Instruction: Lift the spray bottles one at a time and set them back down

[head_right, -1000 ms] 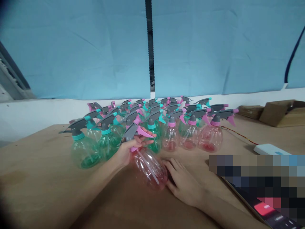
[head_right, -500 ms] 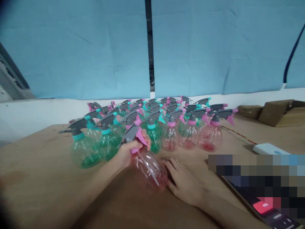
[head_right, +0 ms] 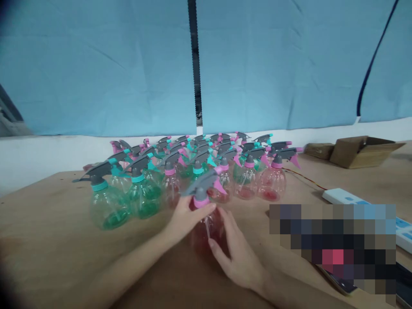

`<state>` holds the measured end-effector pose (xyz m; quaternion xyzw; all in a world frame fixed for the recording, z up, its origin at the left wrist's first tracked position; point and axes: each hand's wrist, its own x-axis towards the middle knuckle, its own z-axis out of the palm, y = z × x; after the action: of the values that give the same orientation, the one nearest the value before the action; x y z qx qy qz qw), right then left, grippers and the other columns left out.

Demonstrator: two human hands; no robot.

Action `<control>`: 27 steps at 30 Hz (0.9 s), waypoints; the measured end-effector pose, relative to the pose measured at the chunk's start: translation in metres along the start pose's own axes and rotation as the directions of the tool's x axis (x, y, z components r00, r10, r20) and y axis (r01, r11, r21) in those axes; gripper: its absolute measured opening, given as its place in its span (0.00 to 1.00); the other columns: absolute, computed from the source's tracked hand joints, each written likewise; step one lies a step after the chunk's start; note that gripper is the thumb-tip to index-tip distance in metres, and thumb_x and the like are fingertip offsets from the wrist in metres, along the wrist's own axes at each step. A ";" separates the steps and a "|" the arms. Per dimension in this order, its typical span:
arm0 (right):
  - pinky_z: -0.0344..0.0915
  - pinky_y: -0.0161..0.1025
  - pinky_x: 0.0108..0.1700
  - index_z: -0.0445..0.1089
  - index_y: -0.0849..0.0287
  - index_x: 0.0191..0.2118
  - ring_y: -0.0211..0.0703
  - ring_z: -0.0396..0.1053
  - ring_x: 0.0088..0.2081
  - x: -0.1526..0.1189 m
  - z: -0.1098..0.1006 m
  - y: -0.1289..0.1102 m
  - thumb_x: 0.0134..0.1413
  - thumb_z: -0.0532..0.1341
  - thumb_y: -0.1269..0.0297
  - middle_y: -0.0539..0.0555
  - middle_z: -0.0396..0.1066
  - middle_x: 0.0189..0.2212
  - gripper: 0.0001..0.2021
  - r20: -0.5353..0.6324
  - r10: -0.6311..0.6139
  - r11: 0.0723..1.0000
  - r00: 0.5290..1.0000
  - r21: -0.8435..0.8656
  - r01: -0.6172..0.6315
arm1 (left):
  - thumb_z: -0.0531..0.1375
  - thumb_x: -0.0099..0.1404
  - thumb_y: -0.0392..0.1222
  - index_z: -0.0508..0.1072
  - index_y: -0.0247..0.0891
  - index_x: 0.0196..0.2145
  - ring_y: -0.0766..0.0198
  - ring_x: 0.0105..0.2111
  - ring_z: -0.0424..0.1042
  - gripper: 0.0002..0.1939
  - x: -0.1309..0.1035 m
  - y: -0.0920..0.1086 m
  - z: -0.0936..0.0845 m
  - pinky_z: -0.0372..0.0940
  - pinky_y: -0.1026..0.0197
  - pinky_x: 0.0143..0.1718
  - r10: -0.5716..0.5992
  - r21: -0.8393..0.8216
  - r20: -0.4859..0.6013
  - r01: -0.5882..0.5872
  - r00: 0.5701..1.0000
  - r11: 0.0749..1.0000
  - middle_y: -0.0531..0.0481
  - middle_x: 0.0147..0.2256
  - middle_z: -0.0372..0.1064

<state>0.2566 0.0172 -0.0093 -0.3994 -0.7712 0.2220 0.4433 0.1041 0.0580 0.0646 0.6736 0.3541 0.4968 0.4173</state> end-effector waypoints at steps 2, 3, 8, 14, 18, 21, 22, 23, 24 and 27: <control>0.51 0.56 0.59 0.37 0.53 0.62 0.53 0.49 0.61 -0.001 0.001 -0.004 0.59 0.52 0.62 0.61 0.47 0.61 0.29 -0.025 -0.002 1.000 1.000 0.016 0.002 | 0.61 0.57 0.44 0.70 0.38 0.41 0.56 0.42 0.68 0.15 -0.009 -0.010 0.007 0.62 0.51 0.46 0.097 0.067 0.011 -0.097 0.995 0.993 0.46 0.40 0.69; 0.53 0.55 0.58 0.37 0.53 0.62 0.53 0.50 0.60 -0.001 0.001 -0.005 0.59 0.52 0.62 0.61 0.47 0.61 0.29 -0.039 0.002 1.000 0.999 0.029 -0.001 | 0.60 0.58 0.44 0.68 0.39 0.45 0.55 0.45 0.66 0.17 -0.012 -0.014 0.009 0.60 0.50 0.49 0.151 0.110 0.028 -0.153 0.988 0.982 0.45 0.43 0.68; 0.60 0.52 0.55 0.40 0.53 0.61 0.51 0.58 0.55 -0.004 -0.015 0.000 0.58 0.54 0.61 0.60 0.52 0.58 0.29 -0.108 0.057 0.998 0.992 0.027 -0.055 | 0.49 0.67 0.45 0.48 0.39 0.61 0.55 0.60 0.48 0.27 -0.024 -0.030 0.015 0.45 0.49 0.60 0.222 0.345 0.170 -0.269 0.960 0.899 0.41 0.60 0.49; 0.57 0.57 0.54 0.38 0.57 0.62 0.57 0.58 0.55 -0.006 -0.054 0.028 0.53 0.57 0.56 0.64 0.51 0.58 0.36 -0.283 0.068 0.947 0.957 -0.283 -0.151 | 0.43 0.68 0.46 0.42 0.36 0.63 0.53 0.63 0.38 0.29 -0.025 -0.036 0.035 0.41 0.47 0.61 -0.069 0.613 0.310 -0.143 0.948 0.777 0.41 0.64 0.35; 0.58 0.56 0.53 0.35 0.61 0.63 0.60 0.53 0.58 0.008 -0.073 0.041 0.53 0.56 0.53 0.67 0.51 0.58 0.38 -0.282 0.092 0.882 0.955 -0.421 -0.209 | 0.45 0.67 0.47 0.47 0.37 0.62 0.48 0.62 0.41 0.28 -0.025 -0.036 0.040 0.43 0.45 0.60 -0.183 0.667 0.378 -0.130 0.908 0.733 0.39 0.64 0.36; 0.58 0.55 0.53 0.34 0.61 0.63 0.60 0.53 0.58 0.022 -0.079 0.050 0.51 0.57 0.52 0.67 0.50 0.59 0.41 -0.273 0.049 0.852 0.961 -0.490 -0.183 | 0.45 0.66 0.49 0.49 0.37 0.62 0.47 0.62 0.42 0.29 -0.025 -0.037 0.039 0.44 0.44 0.60 -0.208 0.689 0.391 -0.135 0.896 0.712 0.38 0.64 0.38; 0.58 0.55 0.52 0.34 0.61 0.63 0.61 0.53 0.58 0.026 -0.081 0.053 0.50 0.58 0.52 0.68 0.51 0.59 0.42 -0.264 0.030 0.842 0.964 -0.513 -0.167 | 0.45 0.66 0.49 0.49 0.36 0.62 0.46 0.62 0.43 0.29 -0.025 -0.038 0.039 0.44 0.43 0.59 -0.211 0.691 0.399 -0.142 0.892 0.708 0.38 0.63 0.39; 0.58 0.56 0.52 0.34 0.62 0.63 0.62 0.54 0.57 0.030 -0.082 0.057 0.49 0.59 0.53 0.68 0.51 0.58 0.43 -0.249 0.015 0.831 0.968 -0.536 -0.151 | 0.45 0.66 0.49 0.49 0.36 0.62 0.46 0.62 0.43 0.29 -0.026 -0.039 0.038 0.44 0.43 0.59 -0.214 0.695 0.406 -0.148 0.889 0.704 0.38 0.63 0.39; 0.59 0.57 0.51 0.35 0.62 0.63 0.63 0.54 0.57 0.033 -0.084 0.061 0.48 0.59 0.53 0.68 0.52 0.58 0.43 -0.237 0.006 0.818 0.972 -0.558 -0.141 | 0.45 0.66 0.50 0.49 0.35 0.62 0.45 0.62 0.43 0.29 -0.026 -0.039 0.038 0.44 0.43 0.59 -0.217 0.698 0.411 -0.153 0.886 0.700 0.37 0.63 0.39; 0.59 0.57 0.50 0.38 0.63 0.62 0.64 0.57 0.55 0.041 -0.090 0.074 0.47 0.59 0.53 0.69 0.56 0.55 0.41 -0.213 0.000 0.761 0.977 -0.634 -0.138 | 0.46 0.66 0.50 0.50 0.35 0.62 0.45 0.62 0.42 0.29 -0.026 -0.040 0.038 0.44 0.43 0.59 -0.219 0.703 0.416 -0.160 0.882 0.693 0.38 0.63 0.39</control>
<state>0.3530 0.0927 0.0055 -0.5757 -0.7366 -0.0815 0.3456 0.1313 0.0432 0.0125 0.8756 0.4191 0.1322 0.2006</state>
